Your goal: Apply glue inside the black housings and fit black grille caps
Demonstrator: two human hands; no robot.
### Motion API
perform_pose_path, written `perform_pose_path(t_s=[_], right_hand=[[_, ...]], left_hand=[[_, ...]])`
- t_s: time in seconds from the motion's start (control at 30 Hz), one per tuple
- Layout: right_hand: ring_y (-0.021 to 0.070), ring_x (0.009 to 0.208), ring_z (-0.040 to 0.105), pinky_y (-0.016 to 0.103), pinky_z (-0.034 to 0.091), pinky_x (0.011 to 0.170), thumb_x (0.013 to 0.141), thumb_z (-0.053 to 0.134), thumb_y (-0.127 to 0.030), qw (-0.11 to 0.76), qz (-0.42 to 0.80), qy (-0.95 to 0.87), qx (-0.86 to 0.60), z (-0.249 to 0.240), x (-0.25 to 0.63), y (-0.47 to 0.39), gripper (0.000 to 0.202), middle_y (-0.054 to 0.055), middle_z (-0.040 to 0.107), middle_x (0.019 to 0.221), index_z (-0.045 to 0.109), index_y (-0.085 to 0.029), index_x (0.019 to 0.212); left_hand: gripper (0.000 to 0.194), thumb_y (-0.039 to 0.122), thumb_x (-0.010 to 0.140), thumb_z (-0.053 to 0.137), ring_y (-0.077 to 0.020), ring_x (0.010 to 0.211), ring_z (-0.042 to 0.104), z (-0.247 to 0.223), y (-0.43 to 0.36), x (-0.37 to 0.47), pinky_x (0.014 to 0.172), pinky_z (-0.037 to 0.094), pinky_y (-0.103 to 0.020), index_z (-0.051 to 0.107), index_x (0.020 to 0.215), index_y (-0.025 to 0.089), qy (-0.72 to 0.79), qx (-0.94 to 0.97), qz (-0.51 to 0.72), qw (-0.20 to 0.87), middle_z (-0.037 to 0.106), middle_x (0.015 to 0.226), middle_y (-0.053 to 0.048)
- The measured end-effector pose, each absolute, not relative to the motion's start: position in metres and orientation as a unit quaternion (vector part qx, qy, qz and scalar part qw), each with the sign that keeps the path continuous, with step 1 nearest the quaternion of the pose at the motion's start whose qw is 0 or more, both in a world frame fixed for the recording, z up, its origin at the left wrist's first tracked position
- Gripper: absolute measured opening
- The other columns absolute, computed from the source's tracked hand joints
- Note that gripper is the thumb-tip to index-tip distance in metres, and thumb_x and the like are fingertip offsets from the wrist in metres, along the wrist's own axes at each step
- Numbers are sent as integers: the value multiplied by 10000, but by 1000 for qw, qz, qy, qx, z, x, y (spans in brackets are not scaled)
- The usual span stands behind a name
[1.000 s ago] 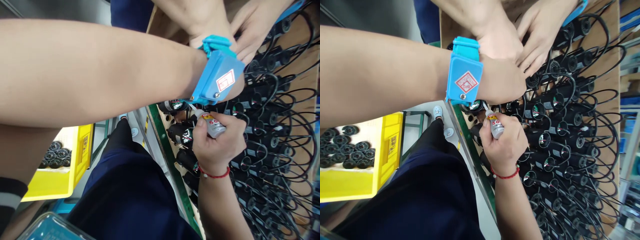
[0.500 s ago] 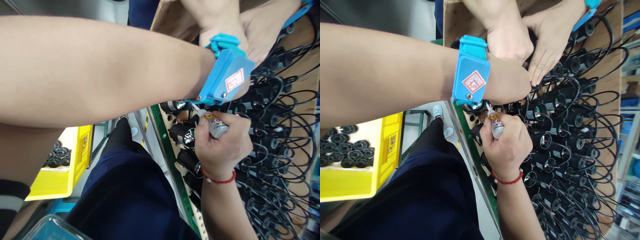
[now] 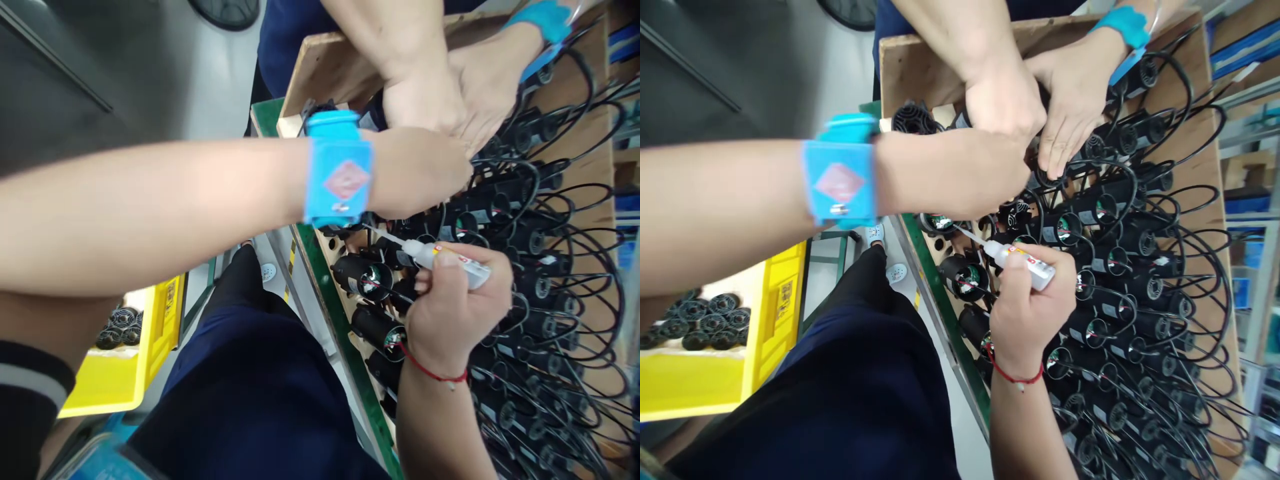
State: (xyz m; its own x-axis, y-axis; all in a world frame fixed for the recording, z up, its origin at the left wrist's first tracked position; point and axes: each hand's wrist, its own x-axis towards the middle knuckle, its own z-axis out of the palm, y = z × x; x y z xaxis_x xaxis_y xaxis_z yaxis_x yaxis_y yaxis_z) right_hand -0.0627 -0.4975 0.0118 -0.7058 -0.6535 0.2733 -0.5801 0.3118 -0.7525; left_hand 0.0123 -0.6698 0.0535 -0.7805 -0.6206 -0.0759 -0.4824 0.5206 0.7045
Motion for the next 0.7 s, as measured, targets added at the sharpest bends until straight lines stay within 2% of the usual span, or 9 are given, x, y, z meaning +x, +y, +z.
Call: perform_pose_path(t_s=[0.07, 0.17, 0.23, 0.27, 0.3, 0.4, 0.47, 0.57, 0.7], right_hand=[[91, 473, 436, 239, 349, 452, 816, 560, -285, 134, -536, 779, -297, 8, -68, -497, 99, -38, 526, 611, 593, -192, 809], [82, 466, 417, 210, 316, 433, 804, 544, -268, 232, -601, 729, -232, 6, -76, -499, 98, -52, 482, 544, 582, -184, 769], [77, 471, 414, 207, 321, 442, 803, 548, -272, 282, -608, 710, -215, 8, -80, -502, 104, -53, 474, 545, 587, -181, 770], [74, 474, 414, 208, 324, 447, 801, 558, -272, 305, -608, 702, -209, 10, -81, -505, 103, -52, 477, 554, 592, -179, 775], [72, 477, 415, 209, 326, 450, 798, 567, -270, 324, -607, 696, -203, 11, -82, -507, 98, -50, 483, 566, 595, -177, 782], [77, 472, 414, 213, 312, 438, 808, 573, -267, 358, -589, 697, -199, 13, -84, -515, 89, -46, 492, 564, 592, -182, 792], [81, 459, 399, 213, 301, 424, 822, 575, -281, 362, -570, 709, -203, 12, -85, -521, 100, -53, 475, 529, 589, -187, 788], [76, 464, 404, 203, 315, 420, 828, 598, -318, 372, -542, 722, -215, 10, -89, -526, 140, -55, 475, 528, 604, -185, 788], [73, 479, 418, 184, 319, 410, 847, 610, -342, 393, -506, 737, -215, 8, -95, -526, 148, -52, 499, 557, 616, -199, 813]], left_hand=[[163, 85, 863, 518, -231, 1070, 619, 47, -674, 34, 941, 441, -369, 655, 775, 98, -904, 229, -342, 117, 623, 842, 4], [241, 56, 825, 437, -201, 810, 638, 23, -665, 71, 804, 491, -385, 648, 904, 142, -901, 264, -300, 172, 603, 768, -8], [311, 32, 782, 421, -170, 800, 604, -1, -646, 90, 739, 510, -335, 572, 1027, 148, -817, 366, -354, 269, 598, 896, -40], [356, 39, 757, 440, -169, 805, 590, -14, -635, 96, 702, 517, -323, 530, 1082, 152, -783, 389, -383, 298, 584, 963, -59], [419, 68, 753, 479, -191, 887, 583, -27, -623, 99, 739, 528, -345, 485, 1163, 159, -770, 397, -405, 292, 561, 1068, -87], [623, 239, 783, 618, -279, 1138, 492, -56, -597, 96, 914, 496, -459, 341, 1338, 174, -774, 390, -428, 255, 452, 1274, -150], [718, 320, 788, 663, -304, 1222, 424, -64, -591, 88, 995, 437, -500, 286, 1385, 187, -783, 389, -414, 252, 410, 1333, -158], [728, 343, 792, 682, -295, 1227, 413, -67, -595, 78, 1032, 392, -481, 298, 1391, 189, -798, 389, -386, 251, 431, 1344, -146], [584, 325, 831, 647, -265, 1108, 503, -69, -604, 73, 941, 415, -415, 381, 1336, 198, -814, 381, -365, 243, 544, 1248, -116]])
